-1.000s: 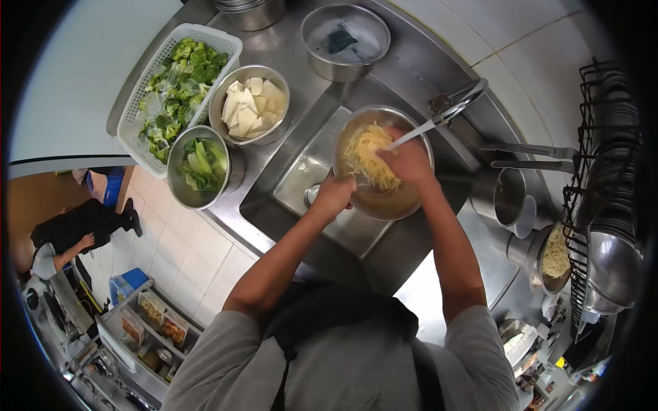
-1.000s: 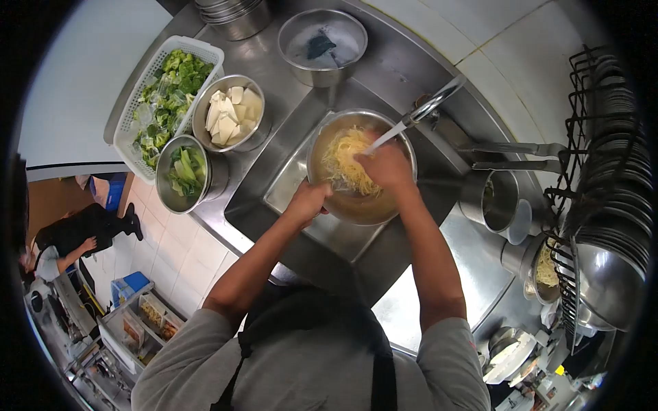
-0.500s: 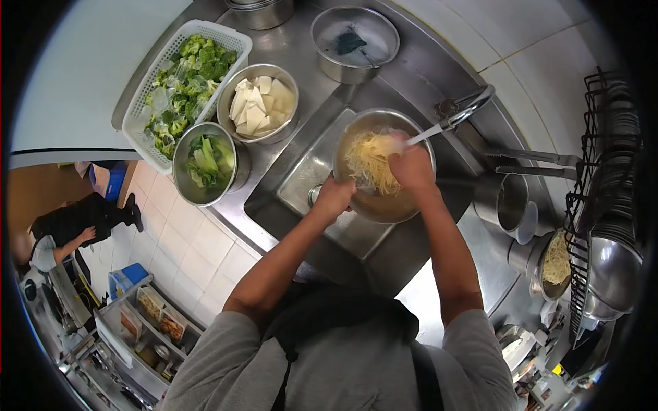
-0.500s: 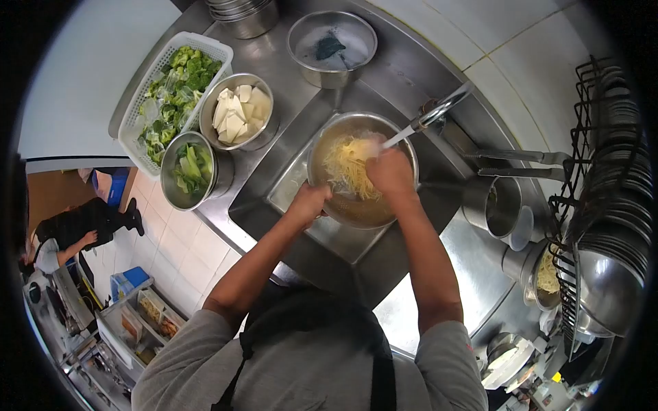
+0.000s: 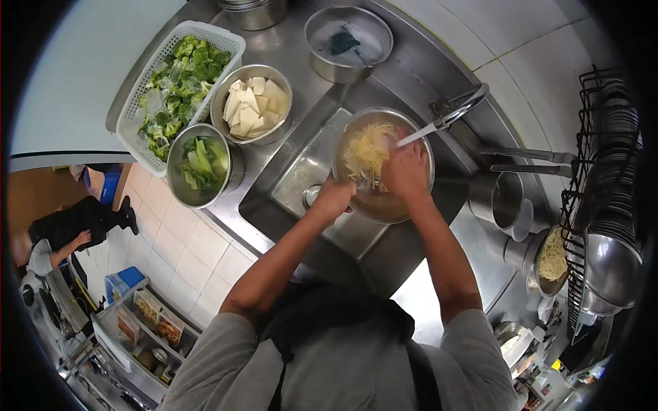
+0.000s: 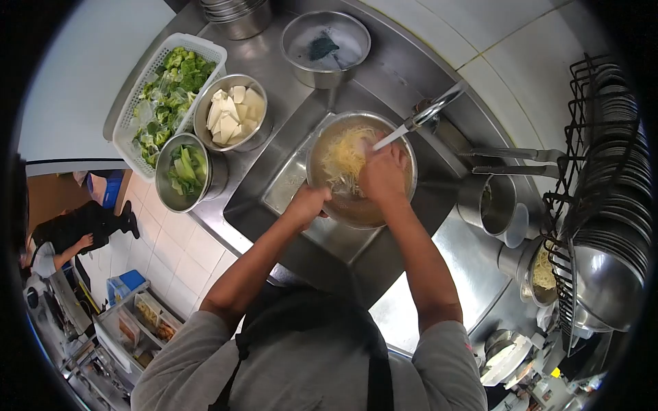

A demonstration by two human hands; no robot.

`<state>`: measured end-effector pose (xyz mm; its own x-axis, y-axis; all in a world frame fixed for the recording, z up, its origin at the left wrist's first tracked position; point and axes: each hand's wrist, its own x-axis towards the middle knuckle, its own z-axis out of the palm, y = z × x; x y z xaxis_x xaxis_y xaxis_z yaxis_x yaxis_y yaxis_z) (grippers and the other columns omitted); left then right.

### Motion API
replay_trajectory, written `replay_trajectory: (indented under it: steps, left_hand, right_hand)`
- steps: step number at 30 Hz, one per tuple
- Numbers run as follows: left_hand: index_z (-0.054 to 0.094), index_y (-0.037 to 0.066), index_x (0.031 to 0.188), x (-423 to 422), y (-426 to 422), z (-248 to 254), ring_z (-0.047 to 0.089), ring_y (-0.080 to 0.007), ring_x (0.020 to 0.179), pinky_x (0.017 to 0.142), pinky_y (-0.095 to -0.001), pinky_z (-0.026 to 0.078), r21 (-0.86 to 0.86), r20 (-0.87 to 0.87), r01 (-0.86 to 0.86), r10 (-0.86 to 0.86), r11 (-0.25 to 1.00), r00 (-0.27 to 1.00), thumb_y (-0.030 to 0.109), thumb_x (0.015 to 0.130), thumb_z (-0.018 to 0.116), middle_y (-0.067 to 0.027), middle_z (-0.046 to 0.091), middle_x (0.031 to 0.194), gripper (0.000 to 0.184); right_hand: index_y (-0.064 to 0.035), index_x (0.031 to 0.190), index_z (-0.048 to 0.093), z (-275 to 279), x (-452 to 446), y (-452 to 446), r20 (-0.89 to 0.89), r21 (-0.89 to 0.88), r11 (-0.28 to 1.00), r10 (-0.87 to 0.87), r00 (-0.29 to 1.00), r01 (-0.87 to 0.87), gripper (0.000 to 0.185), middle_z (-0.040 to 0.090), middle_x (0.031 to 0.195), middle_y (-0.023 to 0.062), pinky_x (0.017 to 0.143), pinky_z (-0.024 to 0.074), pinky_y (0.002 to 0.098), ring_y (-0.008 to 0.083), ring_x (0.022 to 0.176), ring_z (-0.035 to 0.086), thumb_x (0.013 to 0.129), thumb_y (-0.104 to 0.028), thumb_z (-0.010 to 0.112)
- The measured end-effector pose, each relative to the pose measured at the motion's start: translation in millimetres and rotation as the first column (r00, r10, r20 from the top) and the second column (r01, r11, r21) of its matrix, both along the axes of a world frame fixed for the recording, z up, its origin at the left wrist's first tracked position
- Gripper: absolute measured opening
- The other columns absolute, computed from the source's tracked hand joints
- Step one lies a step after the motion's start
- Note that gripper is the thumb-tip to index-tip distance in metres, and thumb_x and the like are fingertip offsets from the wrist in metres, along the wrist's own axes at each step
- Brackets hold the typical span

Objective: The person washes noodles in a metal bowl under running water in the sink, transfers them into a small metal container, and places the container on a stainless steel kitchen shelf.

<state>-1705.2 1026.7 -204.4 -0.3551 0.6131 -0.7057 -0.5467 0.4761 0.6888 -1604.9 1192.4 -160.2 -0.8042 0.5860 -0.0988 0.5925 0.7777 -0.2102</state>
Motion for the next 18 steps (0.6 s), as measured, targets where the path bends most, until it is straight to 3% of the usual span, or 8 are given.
replay_trajectory:
  steps: [1,4,5,8,11,13,17,18]
  left_hand:
    - [0.057,-0.001,0.132,2.9,-1.5,2.0,0.068,-0.0248,0.088,0.065,-0.0380,0.058,0.015,-0.017,-0.002,0.002,1.000,1.000,0.025,0.082,0.066,-0.0139,0.068,0.108,0.057]
    - [0.057,-0.002,0.132,8.2,2.4,13.8,0.068,-0.0245,0.087,0.065,-0.0380,0.058,-0.015,-0.102,0.038,-0.039,0.999,0.994,0.024,0.083,0.066,-0.0145,0.069,0.106,0.056]
    - [0.057,-0.002,0.132,9.1,3.8,13.5,0.068,-0.0244,0.087,0.066,-0.0383,0.058,-0.004,-0.063,0.040,-0.040,0.999,0.997,0.024,0.083,0.065,-0.0146,0.069,0.106,0.056]
    - [0.057,-0.001,0.131,8.5,-3.3,5.5,0.068,-0.0240,0.088,0.067,-0.0391,0.058,0.010,0.014,0.011,-0.011,1.000,1.000,0.023,0.083,0.065,-0.0144,0.070,0.105,0.055]
    - [0.059,-0.001,0.128,5.1,-10.0,-3.4,0.068,-0.0233,0.088,0.067,-0.0392,0.058,-0.003,0.020,-0.026,0.026,1.000,0.999,0.023,0.083,0.064,-0.0129,0.070,0.104,0.051]
    - [0.060,-0.001,0.126,1.3,-3.3,11.0,0.067,-0.0230,0.087,0.068,-0.0390,0.058,-0.016,0.021,-0.022,0.022,1.000,1.000,0.023,0.083,0.064,-0.0123,0.070,0.103,0.049]
    - [0.062,-0.001,0.122,4.5,5.7,5.6,0.067,-0.0228,0.088,0.068,-0.0386,0.057,-0.026,0.029,-0.009,0.010,1.000,1.000,0.024,0.082,0.064,-0.0124,0.070,0.102,0.047]
    - [0.063,-0.001,0.121,8.2,4.1,2.9,0.067,-0.0227,0.088,0.068,-0.0384,0.057,-0.041,0.020,-0.024,0.025,0.999,0.999,0.024,0.082,0.064,-0.0125,0.070,0.102,0.046]
  right_hand:
    - [-0.0191,0.142,0.061,-0.1,-0.5,-2.7,-0.051,0.081,0.996,0.035,0.998,-0.031,0.063,0.050,0.155,0.0189,0.113,0.0369,0.0658,0.0399,0.146,0.042,0.083,-0.027,0.079]
    - [-0.0195,0.136,0.066,6.2,-10.0,-20.7,-0.070,-0.057,0.964,0.255,0.964,-0.259,0.053,0.052,0.153,0.0139,0.117,0.0320,0.0625,0.0381,0.145,0.043,0.085,-0.029,0.076]
    - [-0.0194,0.135,0.068,-8.1,-10.2,-15.1,-0.033,0.052,0.944,0.328,0.944,-0.326,0.049,0.055,0.149,0.0120,0.118,0.0296,0.0624,0.0377,0.145,0.042,0.088,-0.033,0.074]
    - [-0.0210,0.132,0.072,-64.1,6.3,8.4,-0.035,0.171,0.985,0.006,0.999,0.000,0.045,0.055,0.149,0.0102,0.115,0.0332,0.0624,0.0375,0.142,0.045,0.088,-0.030,0.075]
    - [-0.0192,0.139,0.068,-17.1,9.2,17.4,-0.160,0.032,0.999,0.022,0.987,-0.017,0.051,0.053,0.150,0.0179,0.117,0.0341,0.0609,0.0417,0.142,0.044,0.090,-0.034,0.075]
    - [-0.0166,0.144,0.062,-11.6,12.1,-7.1,-0.063,0.054,0.999,0.001,0.998,0.002,0.059,0.052,0.149,0.0227,0.117,0.0364,0.0584,0.0441,0.140,0.044,0.090,-0.035,0.075]
    - [-0.0107,0.148,0.055,-68.4,33.1,29.0,-0.059,0.153,0.981,0.130,0.990,-0.120,0.069,0.052,0.146,0.0275,0.115,0.0411,0.0515,0.0475,0.138,0.046,0.088,-0.036,0.077]
    - [-0.0100,0.146,0.055,-61.9,32.4,30.1,-0.109,0.081,0.997,0.019,0.994,-0.010,0.067,0.053,0.145,0.0276,0.115,0.0418,0.0511,0.0476,0.137,0.047,0.087,-0.034,0.078]
